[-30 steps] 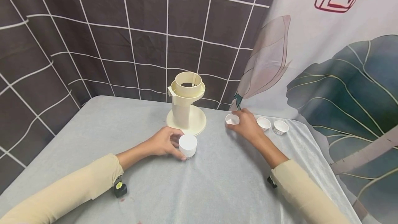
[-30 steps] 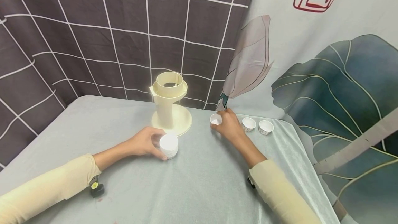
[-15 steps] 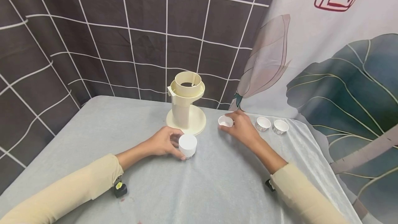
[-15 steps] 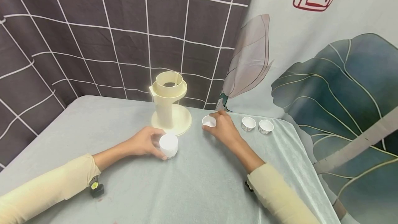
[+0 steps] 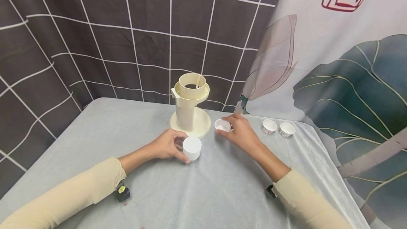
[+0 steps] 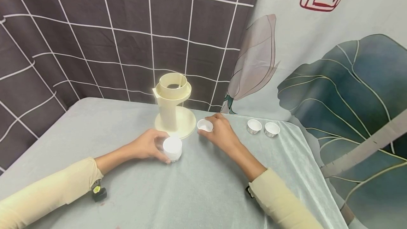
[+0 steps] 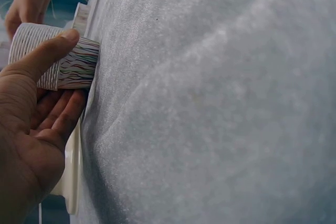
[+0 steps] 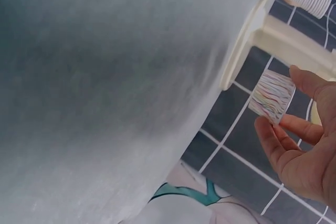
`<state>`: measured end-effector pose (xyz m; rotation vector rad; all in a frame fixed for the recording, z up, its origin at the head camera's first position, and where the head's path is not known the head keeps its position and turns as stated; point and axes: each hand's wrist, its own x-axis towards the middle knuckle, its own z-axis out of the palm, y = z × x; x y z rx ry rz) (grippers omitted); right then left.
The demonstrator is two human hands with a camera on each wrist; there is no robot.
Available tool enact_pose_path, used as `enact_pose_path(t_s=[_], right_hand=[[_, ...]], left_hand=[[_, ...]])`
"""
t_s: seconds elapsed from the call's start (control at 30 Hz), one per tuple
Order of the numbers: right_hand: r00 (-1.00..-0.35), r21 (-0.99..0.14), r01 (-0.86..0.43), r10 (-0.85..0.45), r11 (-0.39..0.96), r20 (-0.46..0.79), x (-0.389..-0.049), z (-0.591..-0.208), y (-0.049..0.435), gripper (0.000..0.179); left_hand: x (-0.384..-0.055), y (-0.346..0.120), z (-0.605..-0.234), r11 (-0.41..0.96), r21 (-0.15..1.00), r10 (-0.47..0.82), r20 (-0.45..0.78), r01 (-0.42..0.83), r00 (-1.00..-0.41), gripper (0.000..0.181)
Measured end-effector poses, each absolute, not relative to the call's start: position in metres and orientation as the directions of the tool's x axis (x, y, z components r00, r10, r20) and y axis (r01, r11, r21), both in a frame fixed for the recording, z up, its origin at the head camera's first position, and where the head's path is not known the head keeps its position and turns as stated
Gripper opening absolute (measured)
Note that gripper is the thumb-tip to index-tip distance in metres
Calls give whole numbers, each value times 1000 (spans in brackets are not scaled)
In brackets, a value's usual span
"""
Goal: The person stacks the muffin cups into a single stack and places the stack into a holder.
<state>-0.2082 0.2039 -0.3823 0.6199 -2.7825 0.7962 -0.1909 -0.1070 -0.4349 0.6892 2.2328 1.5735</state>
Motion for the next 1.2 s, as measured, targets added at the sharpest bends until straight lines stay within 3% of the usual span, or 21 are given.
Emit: enact_pose_path(t_s=[1.2], right_hand=[[-843, -514, -537, -454, 670, 289, -164, -358, 153, 55]], left_hand=[[-193, -107, -437, 253, 947, 572, 20, 200, -820, 53]])
